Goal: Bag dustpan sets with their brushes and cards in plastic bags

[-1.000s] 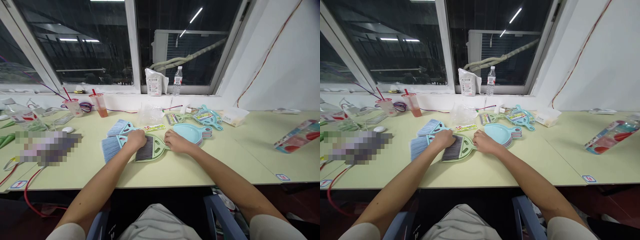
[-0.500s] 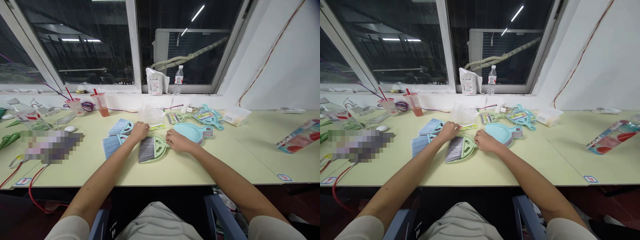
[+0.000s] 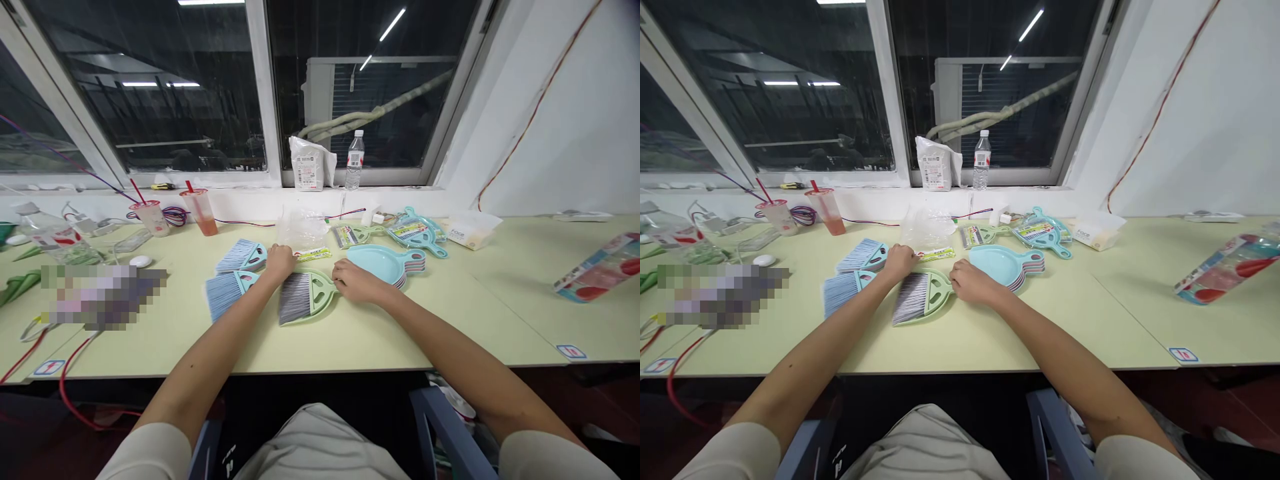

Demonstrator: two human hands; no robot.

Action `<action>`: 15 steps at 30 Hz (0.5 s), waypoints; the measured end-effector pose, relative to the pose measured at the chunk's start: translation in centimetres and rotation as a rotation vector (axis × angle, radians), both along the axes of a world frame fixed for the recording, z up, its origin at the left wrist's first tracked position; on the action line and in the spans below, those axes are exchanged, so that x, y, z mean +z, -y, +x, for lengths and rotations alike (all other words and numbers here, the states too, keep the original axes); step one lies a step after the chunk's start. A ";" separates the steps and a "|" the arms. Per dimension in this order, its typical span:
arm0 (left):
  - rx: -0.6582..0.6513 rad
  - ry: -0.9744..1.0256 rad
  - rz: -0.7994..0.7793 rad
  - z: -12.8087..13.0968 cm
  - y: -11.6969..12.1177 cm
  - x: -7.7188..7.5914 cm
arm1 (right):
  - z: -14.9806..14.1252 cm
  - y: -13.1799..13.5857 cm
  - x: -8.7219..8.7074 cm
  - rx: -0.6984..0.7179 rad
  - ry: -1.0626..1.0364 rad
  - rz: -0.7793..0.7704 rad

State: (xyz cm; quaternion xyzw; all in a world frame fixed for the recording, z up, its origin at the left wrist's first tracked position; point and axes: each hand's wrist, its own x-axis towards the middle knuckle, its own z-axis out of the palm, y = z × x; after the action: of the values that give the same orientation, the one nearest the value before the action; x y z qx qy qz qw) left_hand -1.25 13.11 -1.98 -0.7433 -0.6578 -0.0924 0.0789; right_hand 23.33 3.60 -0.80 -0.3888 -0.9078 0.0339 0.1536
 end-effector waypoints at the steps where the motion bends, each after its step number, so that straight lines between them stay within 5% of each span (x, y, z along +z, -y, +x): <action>1: 0.012 0.007 0.004 0.0 -0.1 0.0 | 0.0 -0.1 0.0 0.001 -0.001 0.000; 8: 0.194 0.124 -0.020 1.4 -1.6 0.6 | 0.0 -0.4 -0.3 0.019 0.001 0.015; 15: 0.231 0.142 -0.021 2.3 -2.1 1.0 | -0.2 -0.3 -0.2 0.014 0.007 0.012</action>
State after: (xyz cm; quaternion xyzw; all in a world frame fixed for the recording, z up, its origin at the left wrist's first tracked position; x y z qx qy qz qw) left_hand 1.00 15.24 -1.02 -0.6551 -0.7438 -0.1282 0.0347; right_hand 23.17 3.87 -1.01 -0.3817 -0.9112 0.0280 0.1526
